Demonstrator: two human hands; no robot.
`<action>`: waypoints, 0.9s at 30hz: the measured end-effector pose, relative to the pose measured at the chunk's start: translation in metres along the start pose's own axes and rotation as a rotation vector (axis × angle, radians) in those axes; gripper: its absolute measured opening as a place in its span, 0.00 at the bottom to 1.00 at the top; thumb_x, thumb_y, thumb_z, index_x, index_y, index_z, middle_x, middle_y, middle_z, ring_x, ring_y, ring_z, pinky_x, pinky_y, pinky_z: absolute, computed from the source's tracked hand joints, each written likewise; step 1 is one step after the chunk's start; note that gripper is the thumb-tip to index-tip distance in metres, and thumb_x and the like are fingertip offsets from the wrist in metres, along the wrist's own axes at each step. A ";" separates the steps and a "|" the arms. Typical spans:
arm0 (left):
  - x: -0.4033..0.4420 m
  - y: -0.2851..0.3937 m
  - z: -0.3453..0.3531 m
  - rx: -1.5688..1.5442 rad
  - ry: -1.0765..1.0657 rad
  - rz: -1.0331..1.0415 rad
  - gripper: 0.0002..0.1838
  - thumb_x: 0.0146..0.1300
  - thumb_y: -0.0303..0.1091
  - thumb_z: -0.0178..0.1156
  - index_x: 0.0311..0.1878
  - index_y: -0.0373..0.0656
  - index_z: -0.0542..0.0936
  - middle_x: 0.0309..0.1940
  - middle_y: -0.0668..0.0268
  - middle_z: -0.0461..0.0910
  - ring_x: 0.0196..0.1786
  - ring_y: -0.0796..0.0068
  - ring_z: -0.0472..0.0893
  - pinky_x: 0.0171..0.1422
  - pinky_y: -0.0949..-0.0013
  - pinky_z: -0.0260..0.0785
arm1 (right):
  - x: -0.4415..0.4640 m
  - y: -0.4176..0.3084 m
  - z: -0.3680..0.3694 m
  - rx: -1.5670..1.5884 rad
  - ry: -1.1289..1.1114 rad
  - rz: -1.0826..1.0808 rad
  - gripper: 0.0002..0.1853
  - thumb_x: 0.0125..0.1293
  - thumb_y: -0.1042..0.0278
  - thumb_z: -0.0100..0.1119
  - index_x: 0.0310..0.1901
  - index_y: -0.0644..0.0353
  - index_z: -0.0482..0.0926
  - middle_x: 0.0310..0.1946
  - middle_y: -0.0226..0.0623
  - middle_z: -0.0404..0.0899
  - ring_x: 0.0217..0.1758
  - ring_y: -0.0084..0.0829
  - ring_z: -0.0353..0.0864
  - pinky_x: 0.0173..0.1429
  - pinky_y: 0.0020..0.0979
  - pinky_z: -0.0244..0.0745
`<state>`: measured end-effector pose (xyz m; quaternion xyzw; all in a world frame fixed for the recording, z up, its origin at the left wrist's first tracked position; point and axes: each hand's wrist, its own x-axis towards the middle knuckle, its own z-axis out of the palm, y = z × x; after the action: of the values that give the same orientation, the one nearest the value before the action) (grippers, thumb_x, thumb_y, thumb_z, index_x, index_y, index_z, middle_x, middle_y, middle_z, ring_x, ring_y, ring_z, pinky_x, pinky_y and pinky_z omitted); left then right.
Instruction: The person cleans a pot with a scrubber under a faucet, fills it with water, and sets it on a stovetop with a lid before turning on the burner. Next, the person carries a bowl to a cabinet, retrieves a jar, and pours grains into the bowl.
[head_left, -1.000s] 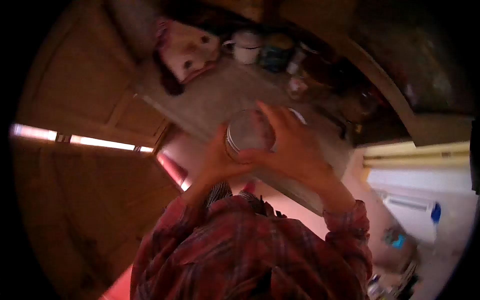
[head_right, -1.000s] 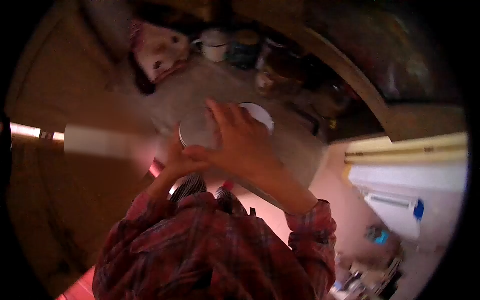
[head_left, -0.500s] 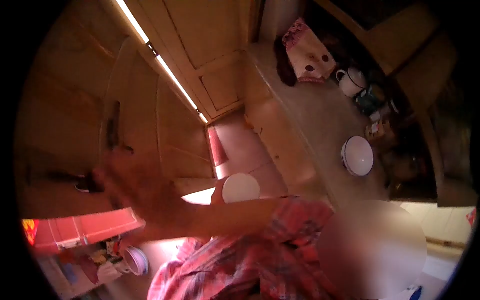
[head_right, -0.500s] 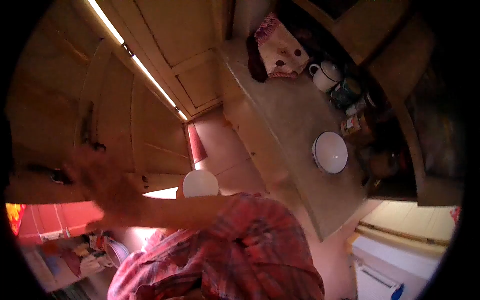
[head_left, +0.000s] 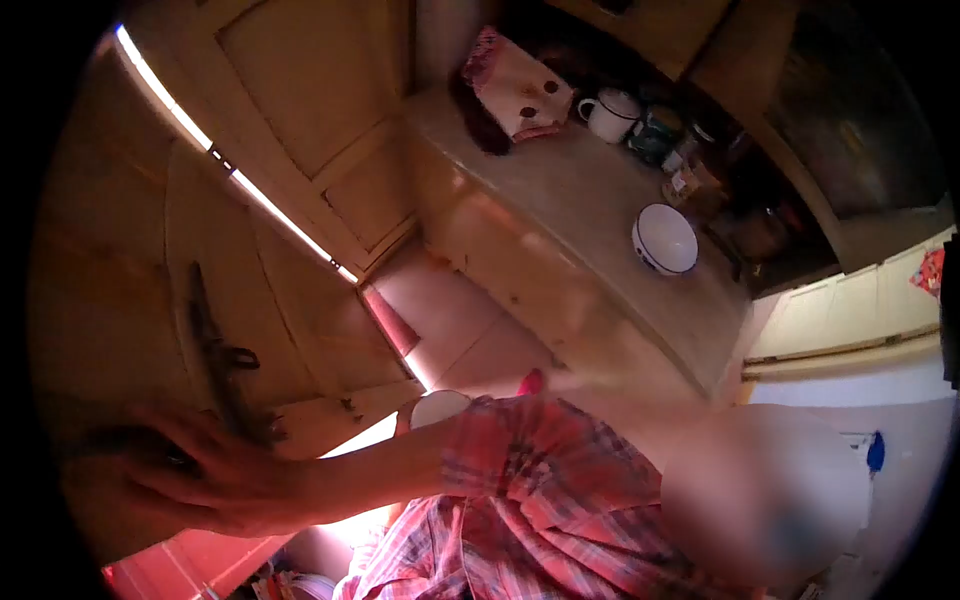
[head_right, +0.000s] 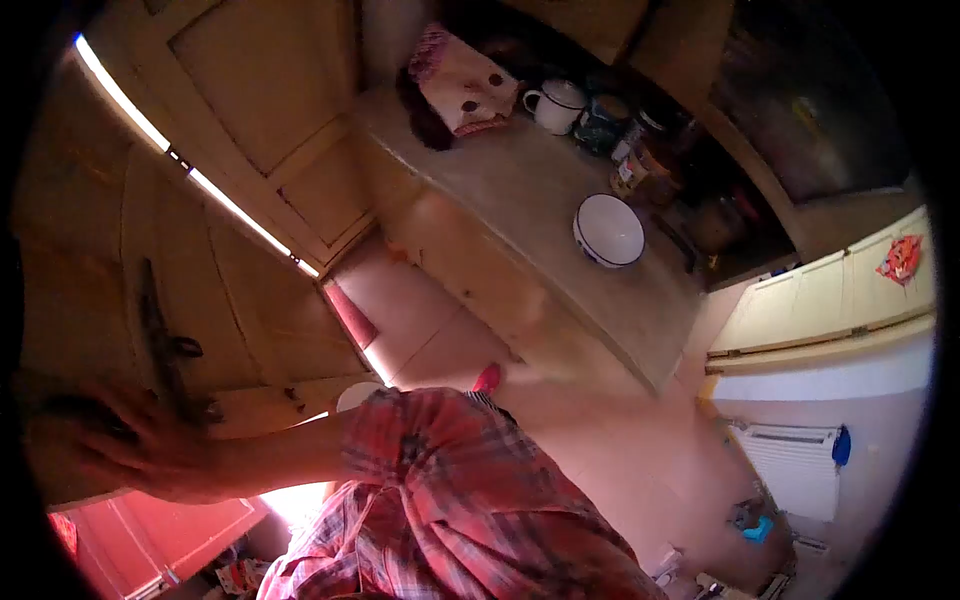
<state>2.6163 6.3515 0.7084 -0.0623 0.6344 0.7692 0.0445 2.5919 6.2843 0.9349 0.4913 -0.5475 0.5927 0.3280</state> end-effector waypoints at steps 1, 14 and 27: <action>0.001 0.000 0.001 0.005 -0.015 0.001 0.53 0.31 0.39 0.79 0.63 0.40 0.59 0.56 0.58 0.69 0.60 0.66 0.70 0.63 0.62 0.64 | -0.001 0.006 -0.012 -0.015 0.004 -0.001 0.24 0.54 0.66 0.56 0.55 0.59 0.73 0.61 0.41 0.63 0.66 0.60 0.57 0.61 0.60 0.64; 0.038 0.004 0.071 0.106 -0.131 0.110 0.53 0.32 0.37 0.79 0.63 0.41 0.59 0.57 0.57 0.68 0.61 0.68 0.69 0.64 0.61 0.64 | 0.030 0.136 -0.247 0.058 -0.182 0.175 0.45 0.43 0.81 0.62 0.67 0.63 0.54 0.58 0.53 0.64 0.59 0.50 0.68 0.62 0.40 0.66; 0.101 0.010 0.153 0.396 0.056 0.180 0.47 0.29 0.39 0.82 0.54 0.35 0.66 0.46 0.59 0.77 0.47 0.69 0.79 0.56 0.66 0.71 | 0.056 0.233 -0.321 0.143 -0.285 0.252 0.41 0.51 0.70 0.63 0.67 0.65 0.54 0.59 0.52 0.65 0.63 0.41 0.66 0.65 0.33 0.60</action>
<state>2.5091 6.4987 0.7318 -0.0166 0.7771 0.6285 -0.0306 2.2874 6.5450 0.9378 0.5199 -0.6019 0.5910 0.1349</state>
